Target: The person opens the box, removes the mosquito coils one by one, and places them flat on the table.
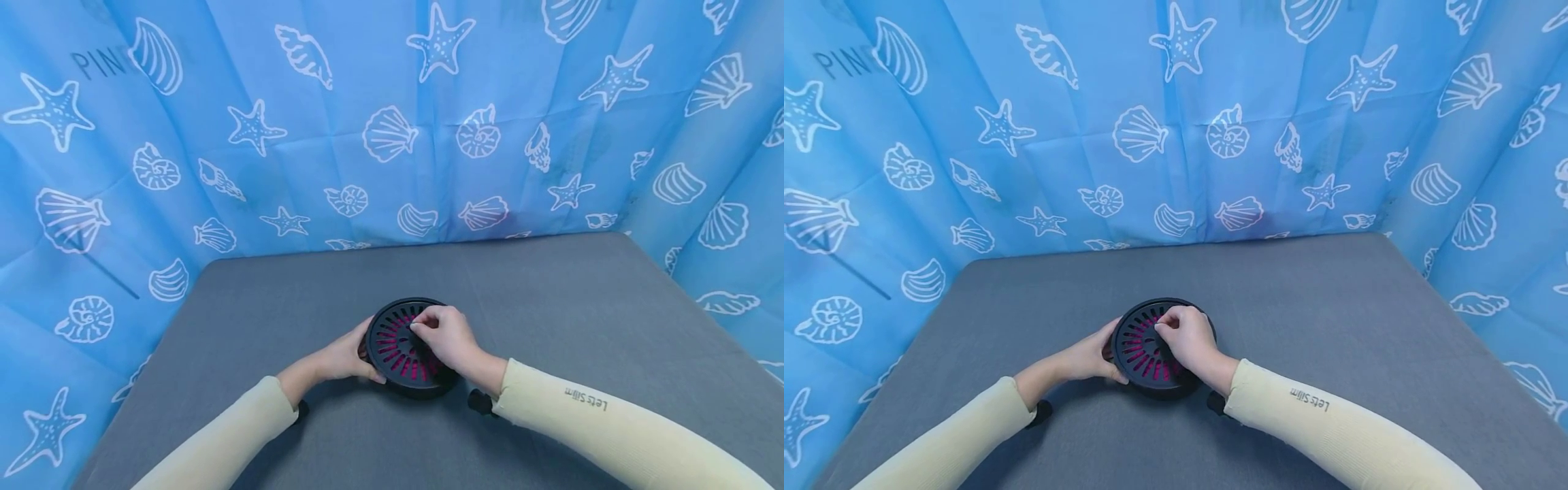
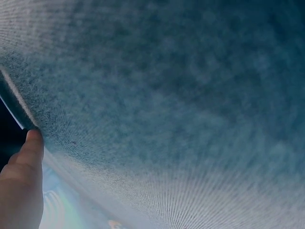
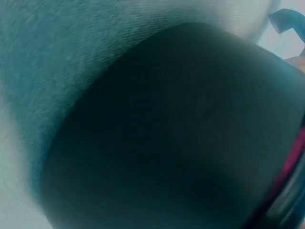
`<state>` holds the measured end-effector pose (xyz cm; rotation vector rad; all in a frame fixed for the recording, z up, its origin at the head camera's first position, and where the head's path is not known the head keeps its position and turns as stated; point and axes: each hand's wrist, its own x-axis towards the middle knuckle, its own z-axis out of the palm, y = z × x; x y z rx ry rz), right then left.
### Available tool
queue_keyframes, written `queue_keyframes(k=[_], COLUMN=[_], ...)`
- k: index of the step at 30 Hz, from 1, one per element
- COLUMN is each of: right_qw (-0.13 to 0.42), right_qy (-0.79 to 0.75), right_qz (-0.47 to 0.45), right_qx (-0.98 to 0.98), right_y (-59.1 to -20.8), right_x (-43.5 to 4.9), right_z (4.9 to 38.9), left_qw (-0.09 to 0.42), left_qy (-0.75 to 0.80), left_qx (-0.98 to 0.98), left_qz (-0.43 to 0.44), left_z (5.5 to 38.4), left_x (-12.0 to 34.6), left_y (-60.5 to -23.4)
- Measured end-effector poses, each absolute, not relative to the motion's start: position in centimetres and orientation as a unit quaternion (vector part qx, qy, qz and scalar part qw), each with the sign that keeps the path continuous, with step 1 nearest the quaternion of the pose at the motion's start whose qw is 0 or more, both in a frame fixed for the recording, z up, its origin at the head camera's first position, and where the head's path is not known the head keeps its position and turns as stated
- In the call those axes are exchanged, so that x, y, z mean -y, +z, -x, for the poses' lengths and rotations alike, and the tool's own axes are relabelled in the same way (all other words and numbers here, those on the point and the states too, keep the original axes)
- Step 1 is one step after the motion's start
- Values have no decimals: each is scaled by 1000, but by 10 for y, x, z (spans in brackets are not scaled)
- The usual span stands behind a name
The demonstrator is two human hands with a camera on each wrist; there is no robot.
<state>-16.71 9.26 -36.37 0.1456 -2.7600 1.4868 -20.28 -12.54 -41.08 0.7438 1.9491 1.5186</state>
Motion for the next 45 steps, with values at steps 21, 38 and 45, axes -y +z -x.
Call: queue_keyframes(k=[21, 38, 45], right_qw=[27, 64, 88], right_qy=[463, 422, 408], right_qz=[-83, -91, -88], right_qx=[882, 900, 904], right_y=[-341, -330, -329], right_x=[-114, -153, -167], right_z=[180, 178, 180], left_qw=[305, 301, 315], left_qy=[546, 529, 561], left_qx=[-745, -777, -754], left_qz=[-234, -163, -129], left_z=[201, 199, 197], left_x=[129, 128, 125], left_y=[-404, -399, -396])
